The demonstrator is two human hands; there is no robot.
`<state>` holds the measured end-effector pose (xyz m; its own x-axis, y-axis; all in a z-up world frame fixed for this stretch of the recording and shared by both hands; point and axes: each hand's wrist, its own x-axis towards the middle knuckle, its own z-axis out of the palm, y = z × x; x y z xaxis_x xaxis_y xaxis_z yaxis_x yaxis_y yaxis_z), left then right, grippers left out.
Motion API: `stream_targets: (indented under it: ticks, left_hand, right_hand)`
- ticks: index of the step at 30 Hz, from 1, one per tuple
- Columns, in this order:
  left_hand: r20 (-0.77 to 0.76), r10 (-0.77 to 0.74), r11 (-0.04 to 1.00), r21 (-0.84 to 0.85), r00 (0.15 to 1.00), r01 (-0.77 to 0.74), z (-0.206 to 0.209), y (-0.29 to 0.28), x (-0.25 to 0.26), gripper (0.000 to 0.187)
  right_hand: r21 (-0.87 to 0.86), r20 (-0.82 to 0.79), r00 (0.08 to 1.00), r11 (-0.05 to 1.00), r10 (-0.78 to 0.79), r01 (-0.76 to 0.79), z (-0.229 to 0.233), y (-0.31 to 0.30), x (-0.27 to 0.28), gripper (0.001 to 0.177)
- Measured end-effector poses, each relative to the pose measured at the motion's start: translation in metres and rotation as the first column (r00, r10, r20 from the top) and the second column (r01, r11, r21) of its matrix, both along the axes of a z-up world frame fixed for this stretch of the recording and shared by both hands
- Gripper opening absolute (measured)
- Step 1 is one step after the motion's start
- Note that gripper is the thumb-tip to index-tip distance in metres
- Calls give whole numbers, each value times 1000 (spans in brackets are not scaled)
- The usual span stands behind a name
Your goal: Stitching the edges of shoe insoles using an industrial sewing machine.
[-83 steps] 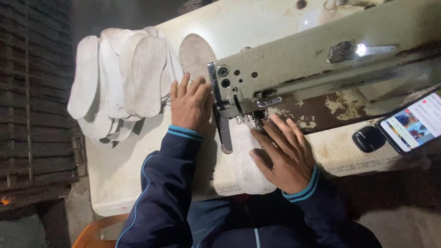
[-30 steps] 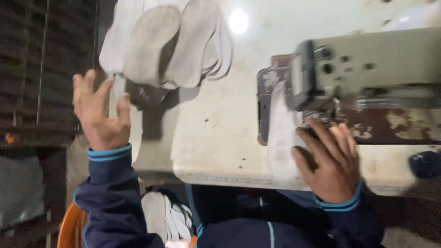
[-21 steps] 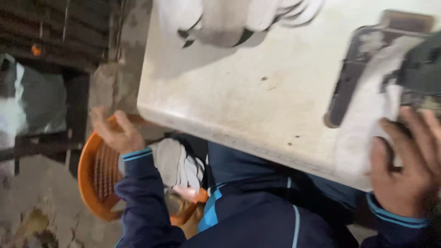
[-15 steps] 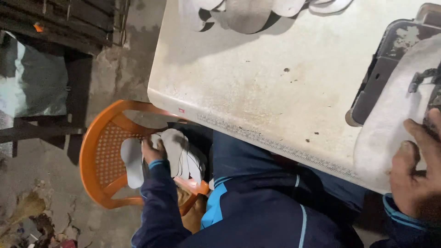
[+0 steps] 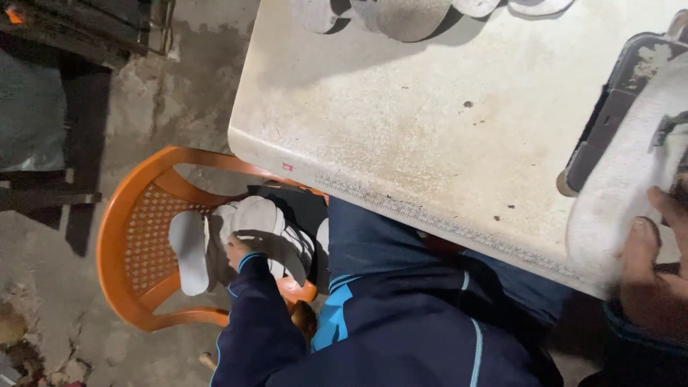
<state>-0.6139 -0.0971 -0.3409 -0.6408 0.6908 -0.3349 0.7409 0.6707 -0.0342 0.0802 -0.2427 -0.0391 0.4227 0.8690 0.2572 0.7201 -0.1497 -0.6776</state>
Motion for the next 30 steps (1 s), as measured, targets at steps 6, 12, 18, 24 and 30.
stream_targets:
  ticks: [6, 12, 18, 24, 30]
  left_hand:
    - [25, 98, 995, -11, 995, -98, 26, 3, 0, 81]
    - [-211, -78, 951, 277, 974, 137, 5, -11, -11, 19]
    - [-253, -81, 997, -15, 964, 80, 8, -12, -9, 31]
    - [-302, -121, 869, 428, 945, 248, 24, 12, -22, 66]
    - [-170, -270, 510, 809, 948, 291, 99, 6, -31, 27]
  right_hand:
    - [162, 356, 933, 979, 60, -125, 11, 14, 11, 31]
    - [68, 335, 939, 996, -74, 54, 35, 20, 1, 22]
    - [43, 341, 937, 997, -82, 72, 44, 22, 3, 23]
    - [64, 313, 945, 995, -96, 79, 41, 21, 4, 25]
    - [103, 197, 972, 988, -130, 111, 44, 22, 4, 24]
